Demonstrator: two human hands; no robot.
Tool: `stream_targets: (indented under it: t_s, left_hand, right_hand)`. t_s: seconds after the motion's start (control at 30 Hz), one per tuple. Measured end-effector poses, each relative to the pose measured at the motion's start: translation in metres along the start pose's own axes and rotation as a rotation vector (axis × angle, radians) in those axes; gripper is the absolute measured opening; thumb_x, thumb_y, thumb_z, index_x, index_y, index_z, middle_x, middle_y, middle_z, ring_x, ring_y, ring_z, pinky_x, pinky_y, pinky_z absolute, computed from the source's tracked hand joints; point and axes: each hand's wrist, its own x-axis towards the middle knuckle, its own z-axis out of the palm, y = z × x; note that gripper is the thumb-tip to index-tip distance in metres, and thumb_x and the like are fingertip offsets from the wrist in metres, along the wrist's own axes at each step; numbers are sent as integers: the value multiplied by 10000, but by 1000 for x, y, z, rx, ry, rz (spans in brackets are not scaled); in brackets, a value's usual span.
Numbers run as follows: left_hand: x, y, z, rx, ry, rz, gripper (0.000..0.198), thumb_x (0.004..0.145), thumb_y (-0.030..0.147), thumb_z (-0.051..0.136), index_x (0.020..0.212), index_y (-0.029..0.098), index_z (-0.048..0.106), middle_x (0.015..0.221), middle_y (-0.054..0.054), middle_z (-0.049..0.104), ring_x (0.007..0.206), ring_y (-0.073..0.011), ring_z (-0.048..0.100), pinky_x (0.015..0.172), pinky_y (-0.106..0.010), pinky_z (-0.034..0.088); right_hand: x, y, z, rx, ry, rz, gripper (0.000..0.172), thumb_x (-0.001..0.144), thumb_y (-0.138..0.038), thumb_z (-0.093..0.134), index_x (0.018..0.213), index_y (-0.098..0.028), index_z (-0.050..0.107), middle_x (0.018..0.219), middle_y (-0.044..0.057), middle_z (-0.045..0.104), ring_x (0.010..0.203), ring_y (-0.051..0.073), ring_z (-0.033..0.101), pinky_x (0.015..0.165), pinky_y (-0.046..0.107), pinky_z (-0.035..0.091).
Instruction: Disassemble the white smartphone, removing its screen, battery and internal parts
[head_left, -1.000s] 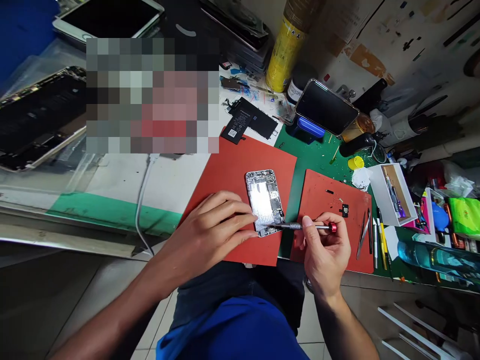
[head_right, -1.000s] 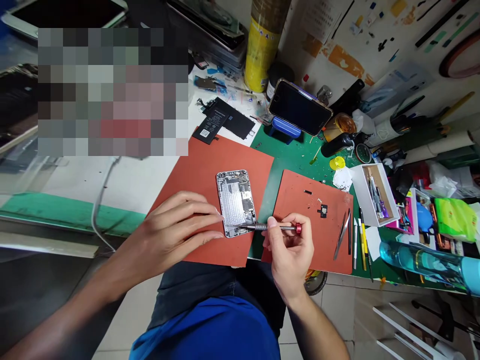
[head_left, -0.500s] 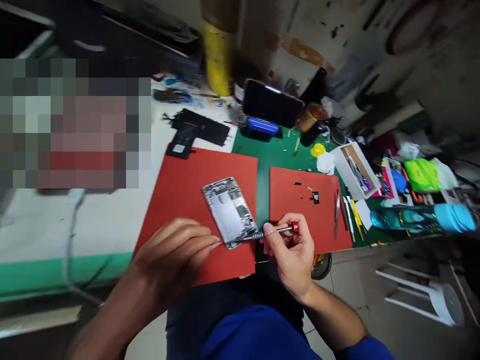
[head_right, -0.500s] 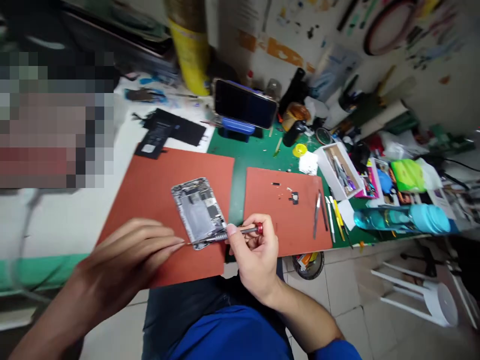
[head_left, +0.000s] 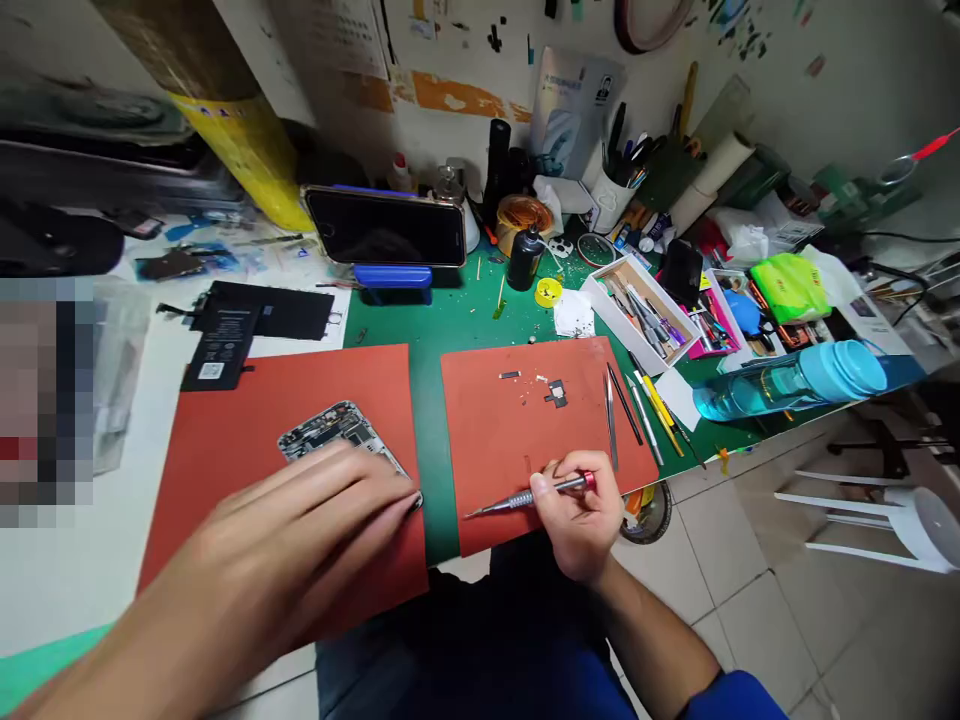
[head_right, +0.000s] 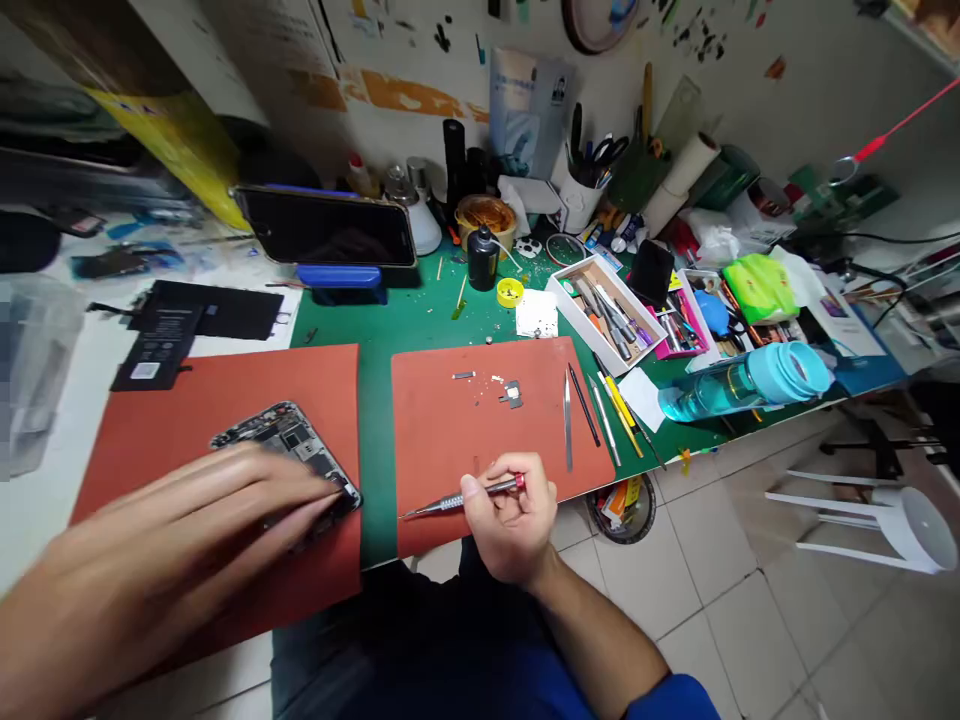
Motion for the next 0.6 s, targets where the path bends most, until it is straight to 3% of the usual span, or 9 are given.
stream_targets:
  t_s: [0.13, 0.23, 0.37, 0.6]
  left_hand:
    - [83, 3, 23, 35, -195, 56, 349, 1151, 336, 426, 1068, 217, 744, 1030, -55, 763, 915, -214, 752, 778, -359, 608]
    - [115, -7, 48, 120, -259, 47, 345, 1150, 315, 431, 1077, 193, 745, 1027, -71, 746, 894, -215, 749, 728, -337, 585]
    - [126, -14, 70, 223, -261, 60, 304, 1139, 284, 469, 1134, 194, 760, 1019, -68, 758, 859, -204, 739, 626, -293, 510]
    - [126, -13, 77, 271, -235, 49, 349, 1153, 317, 450, 1197, 200, 776, 1034, -72, 774, 850, -192, 741, 594, -285, 500]
  right_hand:
    - [-3, 0, 0, -43, -11, -21, 146, 979, -210, 715, 997, -257, 578, 671, -65, 636, 503, 113, 608, 525, 231, 547]
    - [-5, 2, -2, -114, -34, -39, 155, 969, -222, 717, 968, -258, 567, 647, -64, 628, 480, 114, 597, 521, 236, 538]
    - [-6, 3, -4, -163, -54, -66, 175, 971, -238, 724, 986, -266, 552, 610, -84, 606, 443, 109, 565, 519, 237, 517]
    - [-4, -1, -4, -192, -38, -120, 186, 954, -223, 717, 996, -271, 542, 580, -111, 576, 413, 96, 547, 489, 221, 460]
